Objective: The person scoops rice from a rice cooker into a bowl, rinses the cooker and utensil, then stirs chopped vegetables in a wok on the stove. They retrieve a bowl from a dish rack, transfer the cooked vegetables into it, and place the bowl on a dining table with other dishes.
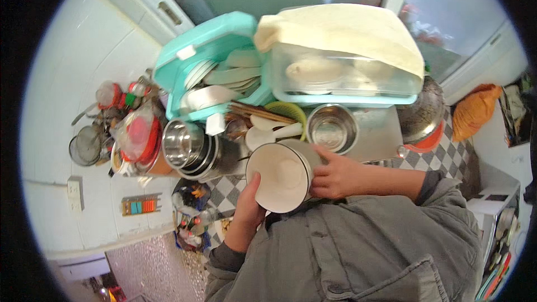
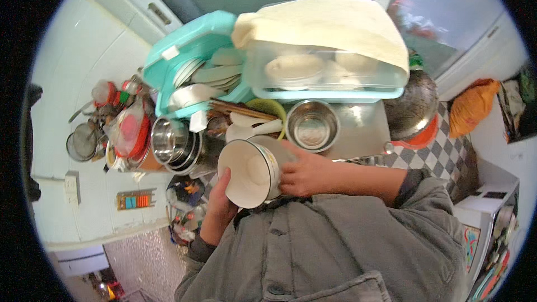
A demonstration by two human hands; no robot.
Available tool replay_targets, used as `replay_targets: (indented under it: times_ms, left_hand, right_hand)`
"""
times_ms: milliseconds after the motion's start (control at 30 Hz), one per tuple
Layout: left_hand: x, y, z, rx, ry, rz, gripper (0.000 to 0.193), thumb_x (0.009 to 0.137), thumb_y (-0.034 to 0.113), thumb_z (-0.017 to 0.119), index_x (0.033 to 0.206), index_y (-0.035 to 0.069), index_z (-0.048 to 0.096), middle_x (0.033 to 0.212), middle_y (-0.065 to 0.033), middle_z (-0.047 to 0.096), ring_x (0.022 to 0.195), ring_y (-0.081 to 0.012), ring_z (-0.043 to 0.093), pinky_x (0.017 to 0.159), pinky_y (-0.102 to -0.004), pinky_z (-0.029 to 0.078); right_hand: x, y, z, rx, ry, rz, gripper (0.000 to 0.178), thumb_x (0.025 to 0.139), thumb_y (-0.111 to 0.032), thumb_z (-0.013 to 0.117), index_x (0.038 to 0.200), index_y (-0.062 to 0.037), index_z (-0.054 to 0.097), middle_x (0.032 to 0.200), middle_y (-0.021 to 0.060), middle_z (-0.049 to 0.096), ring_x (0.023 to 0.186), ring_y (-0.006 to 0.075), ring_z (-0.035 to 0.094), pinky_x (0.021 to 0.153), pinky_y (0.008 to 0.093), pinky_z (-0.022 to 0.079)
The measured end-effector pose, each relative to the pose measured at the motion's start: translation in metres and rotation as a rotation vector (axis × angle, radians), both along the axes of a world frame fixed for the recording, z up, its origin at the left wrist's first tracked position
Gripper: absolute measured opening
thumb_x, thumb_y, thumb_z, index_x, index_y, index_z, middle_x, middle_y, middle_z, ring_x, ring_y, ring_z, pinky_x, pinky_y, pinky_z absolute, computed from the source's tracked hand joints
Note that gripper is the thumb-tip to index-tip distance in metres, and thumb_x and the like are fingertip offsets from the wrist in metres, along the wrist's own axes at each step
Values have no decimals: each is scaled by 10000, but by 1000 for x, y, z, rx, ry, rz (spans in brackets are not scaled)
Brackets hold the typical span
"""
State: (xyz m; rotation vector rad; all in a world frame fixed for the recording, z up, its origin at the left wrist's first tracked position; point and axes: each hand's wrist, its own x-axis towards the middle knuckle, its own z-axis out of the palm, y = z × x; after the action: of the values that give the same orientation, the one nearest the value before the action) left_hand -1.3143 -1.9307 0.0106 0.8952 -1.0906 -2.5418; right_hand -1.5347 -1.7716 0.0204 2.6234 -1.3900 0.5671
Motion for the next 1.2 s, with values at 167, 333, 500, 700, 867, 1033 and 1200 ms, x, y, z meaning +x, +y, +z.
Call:
replay_targets:
  times_ms: [167, 333, 500, 700, 867, 1033, 1200]
  left_hand:
    - [-4, -1, -13, 105, -97, 66, 405, 933, 96, 501, 1323, 30, 416, 1275, -121, 506, 1143, -257, 538, 954, -377, 454]
    - [-3, -6, -18, 121, -270, -155, 465, 886, 65, 536, 1327, 34, 392, 1204, -120, 546, 1056, -237, 591, 905, -366, 489]
    - [-9, 1, -16, -112, -485, -245, 533, 816, 14, 549, 1326, 26, 393, 1172, -121, 580, 1026, -242, 611, 865, -352, 511]
    - [20, 2, -28, -60, -242, 14, 560, 782, -21, 537, 1320, 5, 386, 1187, -135, 563, 1036, -267, 606, 855, -379, 520]
    - [43, 8, -33, -1, -289, 109, 553, 771, -40, 518, 1310, -20, 393, 1179, -152, 563, 1037, -282, 605, 870, -383, 518]
    - [45, 21, -39, -39, -315, 133, 533, 755, -12, 544, 1276, -26, 430, 1138, -147, 584, 991, -269, 616, 856, -367, 511]
    - [45, 28, -37, 2, -449, 182, 558, 755, -33, 537, 1297, -23, 407, 1157, -148, 575, 1007, -269, 611, 864, -367, 517]
  right_hand:
    - [4, 1, -8, -149, -89, 14, 45, 699, -154, 593, 716, -118, 572, 678, -14, 498, 726, 161, 533, 1030, 660, 319]
    - [6, 11, -3, -181, -151, -14, 48, 713, -148, 586, 735, -114, 561, 673, -6, 462, 727, 155, 525, 1035, 641, 333]
    - [-22, 27, -3, 153, -794, -110, 108, 821, -145, 625, 893, -67, 602, 960, 103, 582, 934, 249, 587, 919, 466, 448]
    - [-129, 61, -33, -89, -332, -1227, 154, 832, -66, 560, 947, -11, 647, 994, 177, 647, 943, 358, 598, 850, 429, 467]
    - [-188, 76, -68, -27, -84, -1160, 297, 832, -113, 534, 1108, -18, 588, 1052, 194, 625, 992, 392, 572, 899, 458, 429]
    - [-230, 59, -86, 340, -86, -1294, 310, 867, -193, 513, 1133, -63, 606, 1091, 212, 609, 1065, 384, 549, 918, 461, 431]
    - [-252, 43, -96, 312, -68, -1301, 225, 859, -132, 497, 1020, -63, 639, 1021, 201, 632, 985, 367, 579, 851, 455, 455]
